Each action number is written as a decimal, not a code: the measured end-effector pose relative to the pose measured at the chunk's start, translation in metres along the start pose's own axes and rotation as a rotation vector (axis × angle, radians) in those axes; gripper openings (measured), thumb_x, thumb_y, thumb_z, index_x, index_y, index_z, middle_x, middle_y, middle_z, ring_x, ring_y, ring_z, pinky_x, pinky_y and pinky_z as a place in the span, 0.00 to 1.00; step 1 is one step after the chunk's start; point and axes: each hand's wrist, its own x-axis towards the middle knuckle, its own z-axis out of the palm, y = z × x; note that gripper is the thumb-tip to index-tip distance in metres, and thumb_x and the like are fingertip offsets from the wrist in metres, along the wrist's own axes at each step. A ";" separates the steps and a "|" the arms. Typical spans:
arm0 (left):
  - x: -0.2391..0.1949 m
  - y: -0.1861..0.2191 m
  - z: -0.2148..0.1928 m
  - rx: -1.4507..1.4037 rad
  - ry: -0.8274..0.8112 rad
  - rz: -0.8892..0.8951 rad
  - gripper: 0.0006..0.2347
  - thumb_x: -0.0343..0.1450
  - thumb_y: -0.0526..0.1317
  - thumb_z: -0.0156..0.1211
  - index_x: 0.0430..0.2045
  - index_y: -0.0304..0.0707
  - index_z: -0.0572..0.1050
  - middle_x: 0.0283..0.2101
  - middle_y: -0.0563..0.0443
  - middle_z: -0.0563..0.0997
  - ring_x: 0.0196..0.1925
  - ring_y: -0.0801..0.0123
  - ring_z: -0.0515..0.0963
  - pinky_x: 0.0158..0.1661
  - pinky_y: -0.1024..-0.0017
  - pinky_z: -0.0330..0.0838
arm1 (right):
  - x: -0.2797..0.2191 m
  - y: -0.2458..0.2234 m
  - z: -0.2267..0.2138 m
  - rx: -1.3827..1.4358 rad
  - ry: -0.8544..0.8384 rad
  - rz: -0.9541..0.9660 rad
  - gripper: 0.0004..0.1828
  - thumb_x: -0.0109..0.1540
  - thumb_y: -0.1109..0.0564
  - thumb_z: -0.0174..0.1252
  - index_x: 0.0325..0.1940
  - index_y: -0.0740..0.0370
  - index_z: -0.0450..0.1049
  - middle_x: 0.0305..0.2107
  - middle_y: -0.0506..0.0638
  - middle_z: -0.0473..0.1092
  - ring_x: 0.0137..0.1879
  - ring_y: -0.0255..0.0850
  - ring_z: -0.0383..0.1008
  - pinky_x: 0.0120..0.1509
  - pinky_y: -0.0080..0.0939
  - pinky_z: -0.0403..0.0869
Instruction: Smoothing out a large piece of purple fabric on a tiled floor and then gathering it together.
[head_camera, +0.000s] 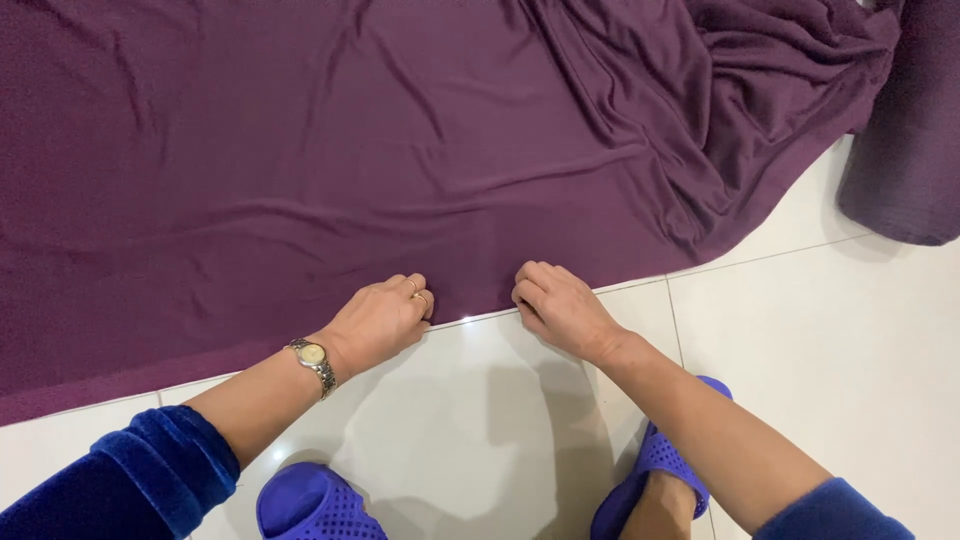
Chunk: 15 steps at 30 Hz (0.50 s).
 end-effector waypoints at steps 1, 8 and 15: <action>0.001 -0.001 0.003 0.001 -0.001 0.001 0.07 0.67 0.45 0.56 0.28 0.42 0.73 0.33 0.57 0.68 0.40 0.68 0.74 0.38 0.72 0.72 | 0.000 0.000 0.000 0.001 0.000 0.001 0.05 0.62 0.56 0.53 0.33 0.57 0.67 0.35 0.42 0.62 0.46 0.33 0.67 0.52 0.32 0.68; 0.001 0.004 -0.014 -0.047 -0.049 -0.011 0.07 0.67 0.44 0.53 0.24 0.42 0.73 0.32 0.56 0.69 0.40 0.68 0.74 0.37 0.72 0.72 | -0.002 0.002 -0.003 0.032 0.045 -0.013 0.04 0.61 0.57 0.54 0.32 0.56 0.66 0.34 0.42 0.61 0.44 0.34 0.67 0.49 0.33 0.69; -0.002 0.008 -0.024 -0.059 -0.073 0.027 0.07 0.68 0.45 0.55 0.30 0.45 0.73 0.35 0.57 0.69 0.44 0.67 0.73 0.41 0.71 0.71 | -0.006 0.002 -0.001 0.019 0.080 -0.050 0.05 0.59 0.57 0.55 0.31 0.57 0.66 0.33 0.43 0.61 0.44 0.36 0.66 0.48 0.35 0.68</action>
